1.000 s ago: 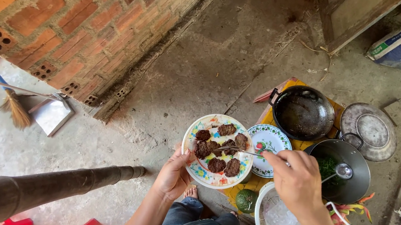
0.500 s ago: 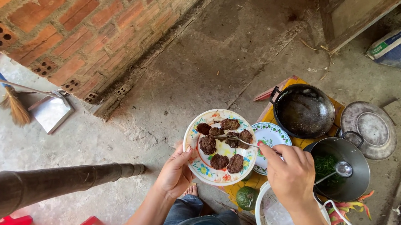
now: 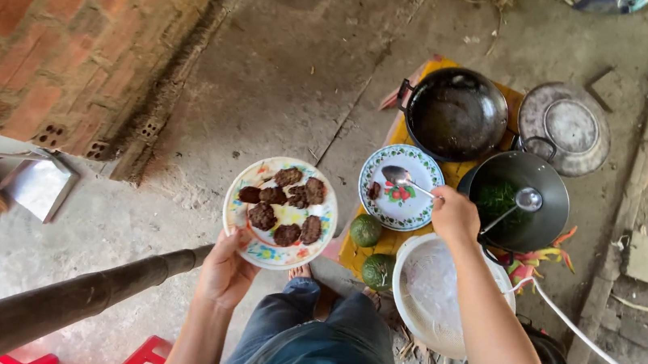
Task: Serving portions of cooked meat and green soup into bowls and placing them on a dining table.
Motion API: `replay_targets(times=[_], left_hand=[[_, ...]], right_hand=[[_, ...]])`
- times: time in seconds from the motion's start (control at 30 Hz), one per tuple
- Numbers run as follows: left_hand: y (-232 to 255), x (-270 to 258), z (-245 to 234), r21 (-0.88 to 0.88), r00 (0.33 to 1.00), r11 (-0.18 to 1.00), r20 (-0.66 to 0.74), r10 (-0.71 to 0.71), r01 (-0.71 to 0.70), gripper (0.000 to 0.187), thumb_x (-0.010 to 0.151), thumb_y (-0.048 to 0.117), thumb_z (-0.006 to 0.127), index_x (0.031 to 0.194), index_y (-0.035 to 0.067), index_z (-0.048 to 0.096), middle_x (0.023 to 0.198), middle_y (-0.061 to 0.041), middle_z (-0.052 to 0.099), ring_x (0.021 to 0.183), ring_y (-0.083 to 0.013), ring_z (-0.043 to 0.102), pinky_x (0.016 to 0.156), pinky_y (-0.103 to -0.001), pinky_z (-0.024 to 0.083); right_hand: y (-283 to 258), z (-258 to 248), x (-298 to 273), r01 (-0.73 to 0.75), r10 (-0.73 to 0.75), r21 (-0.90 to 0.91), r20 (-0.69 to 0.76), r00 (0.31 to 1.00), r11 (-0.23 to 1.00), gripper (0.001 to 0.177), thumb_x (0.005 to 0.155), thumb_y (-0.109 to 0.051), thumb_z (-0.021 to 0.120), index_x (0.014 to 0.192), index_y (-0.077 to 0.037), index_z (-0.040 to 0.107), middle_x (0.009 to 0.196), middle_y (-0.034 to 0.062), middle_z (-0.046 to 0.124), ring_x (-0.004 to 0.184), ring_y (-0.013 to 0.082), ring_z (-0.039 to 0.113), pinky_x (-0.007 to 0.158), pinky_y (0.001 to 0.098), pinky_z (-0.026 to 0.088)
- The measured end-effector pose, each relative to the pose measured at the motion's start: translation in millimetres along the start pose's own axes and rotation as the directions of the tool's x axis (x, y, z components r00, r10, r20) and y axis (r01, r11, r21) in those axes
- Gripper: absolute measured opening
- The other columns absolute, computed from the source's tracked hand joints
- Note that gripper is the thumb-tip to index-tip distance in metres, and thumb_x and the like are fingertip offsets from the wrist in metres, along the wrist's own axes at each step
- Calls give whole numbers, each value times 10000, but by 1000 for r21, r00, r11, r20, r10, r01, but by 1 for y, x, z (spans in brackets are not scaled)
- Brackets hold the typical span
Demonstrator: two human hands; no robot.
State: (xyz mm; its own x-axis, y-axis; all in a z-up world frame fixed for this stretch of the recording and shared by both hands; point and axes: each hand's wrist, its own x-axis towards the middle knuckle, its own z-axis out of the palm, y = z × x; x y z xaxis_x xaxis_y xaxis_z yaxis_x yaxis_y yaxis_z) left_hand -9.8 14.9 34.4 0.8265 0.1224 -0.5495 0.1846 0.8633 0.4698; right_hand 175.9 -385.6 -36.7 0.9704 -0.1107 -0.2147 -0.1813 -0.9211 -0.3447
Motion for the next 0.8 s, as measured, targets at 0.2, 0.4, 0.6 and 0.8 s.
replay_targets(times=[0.2,0.4,0.6,0.8], left_hand=[[-1,-12,-5,118,985,992,-168,-31,51,476,988,257,556,1449,161,489,1388,-58,619,1235,-220,604,1030,-444,495],[-6,-13,-6,139,970,989,-244,-12,47,518,970,222,547,1479,161,476,1415,-63,606,1264,-226,595,1052,-455,488],[-8,-11,-1,145,964,989,-267,12,28,523,969,221,546,1485,177,466,1433,-61,592,1283,-234,576,1063,-455,467],[-18,-2,8,135,922,989,-388,-9,67,538,956,211,551,1486,206,463,1411,-64,604,1250,-226,591,1050,-454,472]], right_hand=[[39,65,33,-180,228,-206,244,943,962,228,1019,-273,571,1179,-322,725,1136,35,747,1064,285,702,835,446,562],[51,101,75,-22,48,-152,169,984,988,218,991,-239,586,1136,-298,738,1149,36,722,1105,294,660,896,463,514],[54,126,105,119,-103,-138,122,987,983,233,976,-223,590,1130,-321,733,1123,55,698,1112,317,631,921,469,486],[58,136,112,169,-144,-156,156,977,973,246,973,-208,585,1135,-328,726,1125,54,694,1122,308,621,921,468,471]])
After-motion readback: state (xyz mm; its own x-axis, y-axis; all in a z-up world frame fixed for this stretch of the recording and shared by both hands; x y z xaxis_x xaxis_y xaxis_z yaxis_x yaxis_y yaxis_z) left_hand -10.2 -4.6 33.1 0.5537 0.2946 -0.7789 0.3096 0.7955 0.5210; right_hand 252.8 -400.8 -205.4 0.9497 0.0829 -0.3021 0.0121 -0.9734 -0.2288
